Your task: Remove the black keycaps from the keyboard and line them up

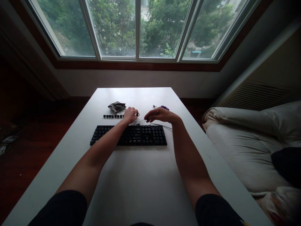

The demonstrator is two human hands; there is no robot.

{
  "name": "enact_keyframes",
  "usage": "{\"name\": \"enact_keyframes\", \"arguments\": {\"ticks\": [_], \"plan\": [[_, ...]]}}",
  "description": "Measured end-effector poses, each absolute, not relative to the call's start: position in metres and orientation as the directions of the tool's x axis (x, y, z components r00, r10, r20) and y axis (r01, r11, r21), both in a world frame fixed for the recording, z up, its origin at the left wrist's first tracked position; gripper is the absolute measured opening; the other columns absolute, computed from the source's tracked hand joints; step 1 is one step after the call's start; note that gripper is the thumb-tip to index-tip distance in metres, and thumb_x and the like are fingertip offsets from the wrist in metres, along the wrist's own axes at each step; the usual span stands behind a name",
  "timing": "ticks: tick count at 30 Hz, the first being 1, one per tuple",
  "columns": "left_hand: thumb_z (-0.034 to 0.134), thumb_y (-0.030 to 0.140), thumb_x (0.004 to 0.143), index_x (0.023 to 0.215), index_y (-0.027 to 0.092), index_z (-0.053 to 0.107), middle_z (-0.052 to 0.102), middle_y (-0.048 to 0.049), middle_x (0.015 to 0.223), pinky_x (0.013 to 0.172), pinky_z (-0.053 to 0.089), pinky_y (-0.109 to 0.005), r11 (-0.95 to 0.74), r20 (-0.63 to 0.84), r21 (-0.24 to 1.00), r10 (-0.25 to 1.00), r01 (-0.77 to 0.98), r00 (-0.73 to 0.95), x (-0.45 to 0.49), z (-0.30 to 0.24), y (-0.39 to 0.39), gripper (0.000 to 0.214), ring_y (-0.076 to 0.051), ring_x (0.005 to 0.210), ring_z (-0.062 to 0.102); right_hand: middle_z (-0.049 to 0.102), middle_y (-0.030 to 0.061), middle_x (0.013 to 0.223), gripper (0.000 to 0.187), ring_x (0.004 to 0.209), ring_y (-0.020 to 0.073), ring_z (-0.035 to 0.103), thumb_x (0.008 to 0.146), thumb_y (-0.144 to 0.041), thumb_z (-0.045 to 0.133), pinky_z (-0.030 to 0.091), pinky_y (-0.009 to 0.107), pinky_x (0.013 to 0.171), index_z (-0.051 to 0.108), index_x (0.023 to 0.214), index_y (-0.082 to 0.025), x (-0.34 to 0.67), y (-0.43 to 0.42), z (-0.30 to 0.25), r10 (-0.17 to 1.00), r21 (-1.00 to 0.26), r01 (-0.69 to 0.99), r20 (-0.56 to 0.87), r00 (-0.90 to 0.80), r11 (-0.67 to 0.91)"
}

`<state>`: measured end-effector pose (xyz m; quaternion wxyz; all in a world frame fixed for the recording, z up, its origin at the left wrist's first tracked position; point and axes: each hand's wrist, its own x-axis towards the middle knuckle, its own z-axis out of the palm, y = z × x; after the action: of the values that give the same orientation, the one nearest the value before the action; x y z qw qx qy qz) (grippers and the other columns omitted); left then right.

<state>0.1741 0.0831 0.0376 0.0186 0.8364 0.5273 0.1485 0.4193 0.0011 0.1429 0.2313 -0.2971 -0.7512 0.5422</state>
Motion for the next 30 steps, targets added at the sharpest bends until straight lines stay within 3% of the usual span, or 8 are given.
{"name": "enact_keyframes", "arguments": {"ticks": [30], "plan": [[0.070,0.031,0.081,0.105,0.026,0.075,0.066,-0.0101,0.115,0.098,0.043,-0.044,-0.383,0.139,0.228,0.923,0.895,0.360,0.180,0.033,0.094,0.025,-0.033,0.117,0.050,0.077,0.0107,0.102,0.041,0.095,0.0219,0.074,0.086,-0.043,0.075,0.061,0.038,0.088,0.076,0.115,-0.014,0.419,0.003,0.143,0.699,-0.948,0.217,0.008,-0.715,0.233]]}}
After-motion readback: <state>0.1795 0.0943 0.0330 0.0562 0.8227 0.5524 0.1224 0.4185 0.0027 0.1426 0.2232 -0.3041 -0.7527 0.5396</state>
